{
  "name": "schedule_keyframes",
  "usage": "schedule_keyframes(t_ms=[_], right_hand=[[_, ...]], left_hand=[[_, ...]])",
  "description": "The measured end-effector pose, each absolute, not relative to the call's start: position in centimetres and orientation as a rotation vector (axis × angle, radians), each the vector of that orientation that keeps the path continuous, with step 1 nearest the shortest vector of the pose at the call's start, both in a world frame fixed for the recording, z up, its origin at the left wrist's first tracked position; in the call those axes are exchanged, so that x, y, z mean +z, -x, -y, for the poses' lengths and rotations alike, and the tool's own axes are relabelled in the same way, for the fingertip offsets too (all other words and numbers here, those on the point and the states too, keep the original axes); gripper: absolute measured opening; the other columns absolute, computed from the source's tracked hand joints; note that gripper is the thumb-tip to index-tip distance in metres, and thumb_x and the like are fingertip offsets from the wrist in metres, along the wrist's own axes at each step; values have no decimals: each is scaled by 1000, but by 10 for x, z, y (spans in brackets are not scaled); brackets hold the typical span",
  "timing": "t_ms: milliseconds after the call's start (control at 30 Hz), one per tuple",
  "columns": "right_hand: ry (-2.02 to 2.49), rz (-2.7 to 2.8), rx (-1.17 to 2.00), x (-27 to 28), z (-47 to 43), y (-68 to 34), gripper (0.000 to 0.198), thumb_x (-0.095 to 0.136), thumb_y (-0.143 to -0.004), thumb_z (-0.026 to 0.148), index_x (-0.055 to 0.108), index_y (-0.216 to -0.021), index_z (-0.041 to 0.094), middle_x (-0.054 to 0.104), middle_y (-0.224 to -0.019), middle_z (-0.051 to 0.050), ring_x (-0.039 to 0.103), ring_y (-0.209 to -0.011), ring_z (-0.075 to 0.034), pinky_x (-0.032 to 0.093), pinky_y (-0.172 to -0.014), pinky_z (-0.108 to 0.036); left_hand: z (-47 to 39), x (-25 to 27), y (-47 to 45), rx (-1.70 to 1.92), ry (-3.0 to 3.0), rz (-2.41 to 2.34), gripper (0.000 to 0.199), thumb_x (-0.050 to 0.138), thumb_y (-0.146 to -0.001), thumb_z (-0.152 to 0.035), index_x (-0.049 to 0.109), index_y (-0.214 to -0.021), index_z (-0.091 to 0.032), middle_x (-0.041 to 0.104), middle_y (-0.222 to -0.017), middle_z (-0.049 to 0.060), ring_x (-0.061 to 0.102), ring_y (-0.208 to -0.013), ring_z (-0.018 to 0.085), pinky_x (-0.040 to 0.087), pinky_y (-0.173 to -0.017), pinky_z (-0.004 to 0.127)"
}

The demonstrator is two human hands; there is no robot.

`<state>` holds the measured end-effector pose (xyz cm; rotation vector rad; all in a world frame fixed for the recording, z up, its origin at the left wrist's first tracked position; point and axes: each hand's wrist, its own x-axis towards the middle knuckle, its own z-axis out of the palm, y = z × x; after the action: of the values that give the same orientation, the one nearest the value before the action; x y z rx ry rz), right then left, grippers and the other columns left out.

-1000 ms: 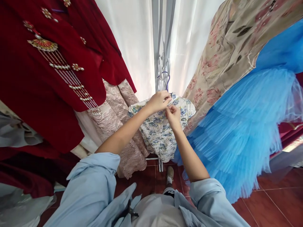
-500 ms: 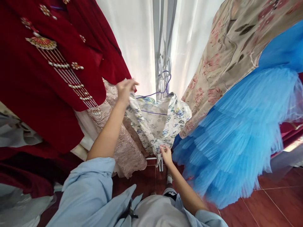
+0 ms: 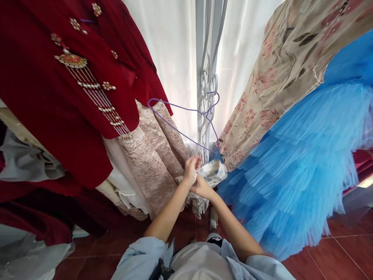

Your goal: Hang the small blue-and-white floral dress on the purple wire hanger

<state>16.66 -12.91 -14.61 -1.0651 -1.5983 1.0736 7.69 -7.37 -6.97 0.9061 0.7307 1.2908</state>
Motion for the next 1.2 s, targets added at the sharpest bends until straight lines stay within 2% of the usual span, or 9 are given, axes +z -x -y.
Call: schedule_keyframes(t_ms=[100,233,300,400,533,667,900,1067,1200], right_hand=[[1060,1514,1270,-134,138,-179,28,69,-75,32,71,-95,13,70,-83,-5,58,-73,-19,47,-67,-30],[1026,1336,1402,-104,154,-224,18,73,-73,31,70,-81,14,66,-72,0,54,-64,-13,41,-62,-24],[1037,1294,1416,-79,161,-253,22,79,-68,31,72,-82,16,66,-71,1,54,-61,-12,40,-59,-23],[1094,1255,1292,-39,171,-297,26,85,-64,31,74,-82,17,69,-73,-1,59,-64,-14,43,-59,-24],[1215,1175,1121,-8,183,-342,29,86,-67,38,75,-86,18,71,-76,-3,60,-63,-15,44,-57,-24],[1313,1225,1125,-5,191,-356,30,83,-73,44,75,-88,18,70,-75,-2,61,-65,-15,47,-61,-24],[1351,1430,1189,-6,195,-355,39,78,-76,50,78,-95,16,74,-80,-6,63,-68,-18,49,-61,-27],[1344,1402,1102,-8,193,-375,32,81,-69,49,76,-76,18,67,-64,-4,55,-54,-16,42,-51,-27],[1334,1361,1046,-13,186,-391,32,81,-68,49,75,-74,18,69,-69,-6,58,-59,-19,45,-54,-29]], left_hand=[[99,-79,-90,1095,-1312,-712,21,74,-81,-35,71,-78,-14,59,-63,0,53,-64,12,40,-62,23],[110,-88,-58,604,-1583,-562,48,72,-81,-52,70,-115,-17,70,-106,7,62,-101,22,47,-89,31],[115,-101,-41,340,-1564,-565,55,79,-72,-53,70,-112,-16,71,-104,7,63,-99,23,49,-87,32],[117,-114,-21,119,-1737,-693,42,83,-66,-47,71,-88,-14,67,-81,2,60,-77,19,46,-69,28],[95,-92,8,342,-1989,-875,22,64,-78,-36,66,-76,-15,59,-72,0,50,-69,15,35,-61,24],[59,-54,34,583,-2008,-914,16,56,-76,-28,61,-67,-15,55,-68,0,47,-68,15,34,-62,24],[39,-18,35,922,-1502,-478,19,67,-66,-32,58,-66,-15,56,-74,3,54,-71,17,45,-68,28],[58,7,14,935,-1256,-398,17,73,-63,-27,60,-63,-16,66,-87,12,67,-91,29,53,-77,37],[69,19,-5,897,-1181,-445,20,79,-66,-31,68,-69,-15,68,-86,12,67,-86,28,53,-74,34]])
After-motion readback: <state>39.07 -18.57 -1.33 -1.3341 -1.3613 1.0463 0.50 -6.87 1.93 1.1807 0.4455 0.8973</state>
